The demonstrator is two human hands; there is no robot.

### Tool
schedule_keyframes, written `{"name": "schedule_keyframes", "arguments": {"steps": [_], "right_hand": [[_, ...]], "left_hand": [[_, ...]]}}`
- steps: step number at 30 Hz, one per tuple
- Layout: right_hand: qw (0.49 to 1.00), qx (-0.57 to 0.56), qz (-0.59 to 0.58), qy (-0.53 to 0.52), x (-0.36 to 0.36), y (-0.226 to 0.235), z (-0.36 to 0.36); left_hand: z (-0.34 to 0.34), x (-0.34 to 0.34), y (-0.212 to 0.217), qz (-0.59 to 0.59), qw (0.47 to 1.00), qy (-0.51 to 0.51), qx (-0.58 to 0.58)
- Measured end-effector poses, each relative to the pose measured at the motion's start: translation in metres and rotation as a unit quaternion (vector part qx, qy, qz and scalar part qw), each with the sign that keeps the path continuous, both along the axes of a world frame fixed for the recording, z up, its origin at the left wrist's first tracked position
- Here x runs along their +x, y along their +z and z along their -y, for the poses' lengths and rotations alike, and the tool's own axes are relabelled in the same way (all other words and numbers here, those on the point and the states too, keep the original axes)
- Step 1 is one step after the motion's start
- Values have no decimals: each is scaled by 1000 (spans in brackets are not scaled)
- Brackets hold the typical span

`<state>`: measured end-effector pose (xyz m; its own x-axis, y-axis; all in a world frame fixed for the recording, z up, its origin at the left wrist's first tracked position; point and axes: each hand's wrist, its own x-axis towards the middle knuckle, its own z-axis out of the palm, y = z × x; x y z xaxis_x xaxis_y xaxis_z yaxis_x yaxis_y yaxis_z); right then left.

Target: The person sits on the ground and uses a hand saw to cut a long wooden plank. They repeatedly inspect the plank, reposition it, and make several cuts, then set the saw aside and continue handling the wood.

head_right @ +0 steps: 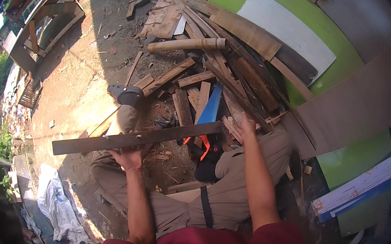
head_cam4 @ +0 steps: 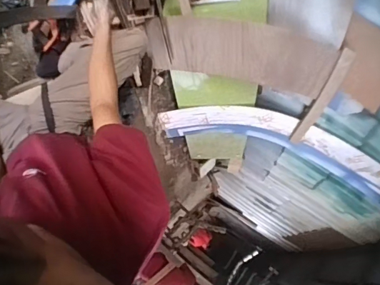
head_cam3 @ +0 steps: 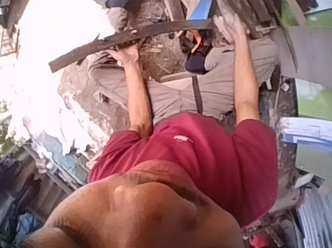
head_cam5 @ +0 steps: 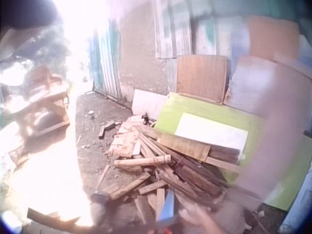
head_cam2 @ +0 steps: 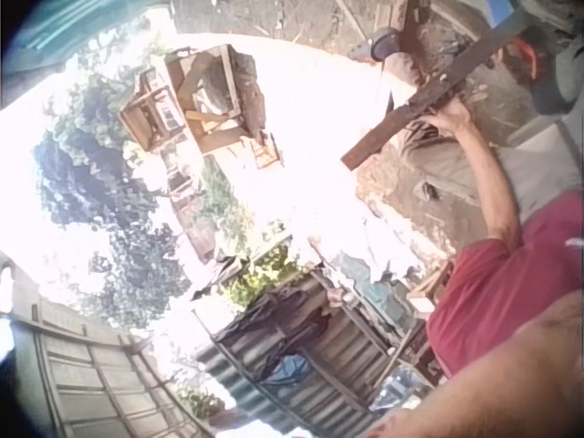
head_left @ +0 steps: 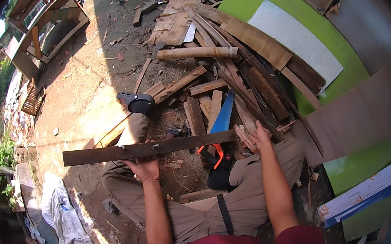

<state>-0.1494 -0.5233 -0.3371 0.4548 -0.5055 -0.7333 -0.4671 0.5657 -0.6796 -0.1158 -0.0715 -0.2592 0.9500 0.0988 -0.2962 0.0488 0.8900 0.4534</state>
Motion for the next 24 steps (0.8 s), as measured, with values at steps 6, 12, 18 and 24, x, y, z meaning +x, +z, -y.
{"name": "schedule_keyframes", "arguments": {"steps": [6, 12, 18, 24], "right_hand": [[709, -522, 234, 412, -16, 91, -153], [546, -632, 284, 471, -29, 90, -197], [583, -628, 279, 433, 3, 107, -195], [567, -620, 351, 412, 34, 151, -197]], "left_hand": [[-17, 8, 30, 1, 1000, 1, -14], [-12, 2, 66, 32, 999, -29, -16], [-20, 3, 83, 60, 997, -32, -40], [-28, 9, 136, 82, 996, -19, -27]]}}
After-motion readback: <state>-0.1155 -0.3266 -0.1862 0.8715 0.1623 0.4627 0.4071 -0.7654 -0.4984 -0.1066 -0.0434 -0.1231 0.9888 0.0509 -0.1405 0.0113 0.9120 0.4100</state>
